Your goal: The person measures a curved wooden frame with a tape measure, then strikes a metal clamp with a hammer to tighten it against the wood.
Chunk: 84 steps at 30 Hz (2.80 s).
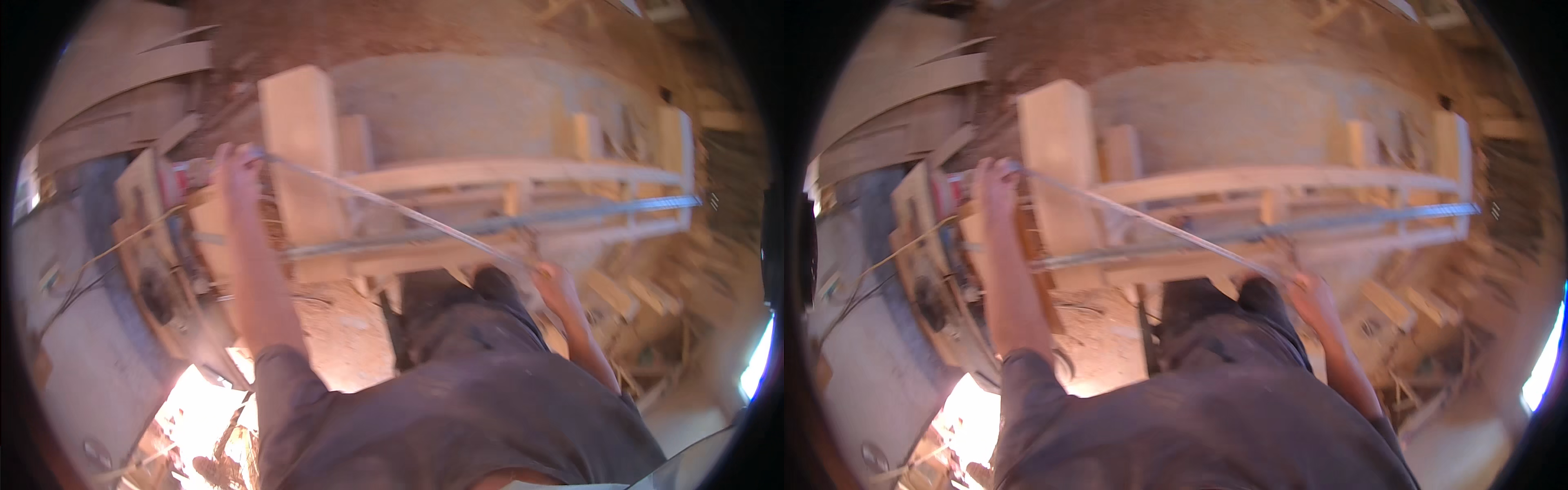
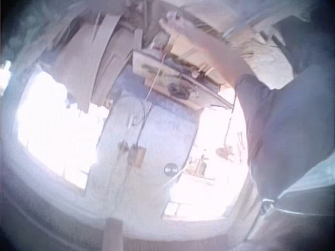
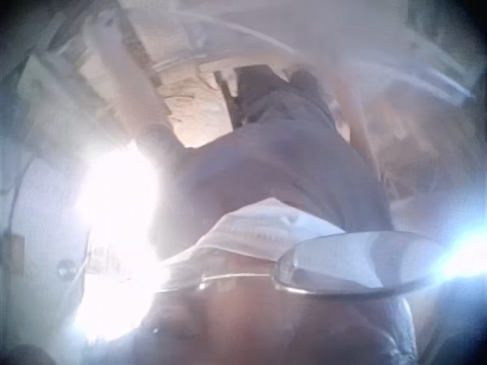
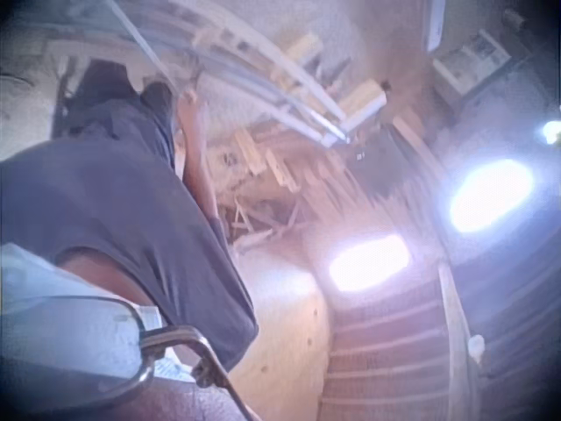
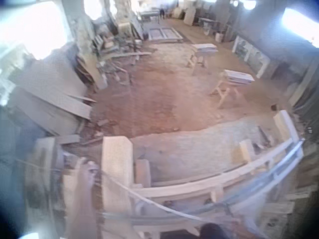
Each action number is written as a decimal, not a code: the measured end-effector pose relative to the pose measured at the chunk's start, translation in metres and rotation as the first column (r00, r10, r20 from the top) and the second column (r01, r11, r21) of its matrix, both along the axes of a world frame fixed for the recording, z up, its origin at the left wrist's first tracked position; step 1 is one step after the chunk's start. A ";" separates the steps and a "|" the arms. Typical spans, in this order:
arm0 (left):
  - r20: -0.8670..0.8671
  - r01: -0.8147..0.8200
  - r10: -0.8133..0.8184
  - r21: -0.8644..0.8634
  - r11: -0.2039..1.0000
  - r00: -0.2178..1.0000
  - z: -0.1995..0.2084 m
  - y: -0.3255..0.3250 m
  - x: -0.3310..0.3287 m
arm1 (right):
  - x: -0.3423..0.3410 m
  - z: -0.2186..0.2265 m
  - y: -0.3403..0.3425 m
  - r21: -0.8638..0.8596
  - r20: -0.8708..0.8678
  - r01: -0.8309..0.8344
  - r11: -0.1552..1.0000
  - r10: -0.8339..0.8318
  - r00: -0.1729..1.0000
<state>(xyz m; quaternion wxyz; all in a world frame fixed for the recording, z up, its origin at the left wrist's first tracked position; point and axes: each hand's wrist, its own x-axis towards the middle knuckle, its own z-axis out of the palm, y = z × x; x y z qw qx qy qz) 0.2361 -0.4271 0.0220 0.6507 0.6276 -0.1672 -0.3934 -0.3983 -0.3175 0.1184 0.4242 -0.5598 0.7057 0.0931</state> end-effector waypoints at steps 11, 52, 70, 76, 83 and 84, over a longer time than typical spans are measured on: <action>0.017 -0.244 0.243 0.059 0.968 0.970 -0.041 -0.116 -0.013 | 0.050 0.013 -0.007 -0.171 0.085 0.007 0.985 0.007 0.996; 0.397 0.352 -0.770 0.719 0.599 0.500 -0.017 0.237 -0.697 | -0.648 0.033 -0.054 -0.312 -0.273 -0.016 0.950 -0.074 0.959; 0.029 0.397 -0.666 0.783 0.478 0.745 0.044 0.251 -0.925 | -0.880 -0.041 -0.130 -0.379 -0.216 -0.049 0.924 -0.037 0.976; -0.140 0.348 -0.686 0.921 0.175 0.714 0.002 0.335 -0.953 | -0.890 -0.039 -0.152 -0.257 -0.145 -0.051 0.965 0.013 0.989; -0.125 0.534 -0.768 0.787 0.309 0.629 0.077 0.289 -1.007 | -0.903 -0.047 -0.151 -0.218 -0.118 -0.033 0.975 0.007 0.993; -0.115 0.522 -0.750 0.785 0.334 0.652 0.075 0.288 -1.001 | -0.902 -0.046 -0.155 -0.218 -0.107 -0.035 0.975 0.011 0.994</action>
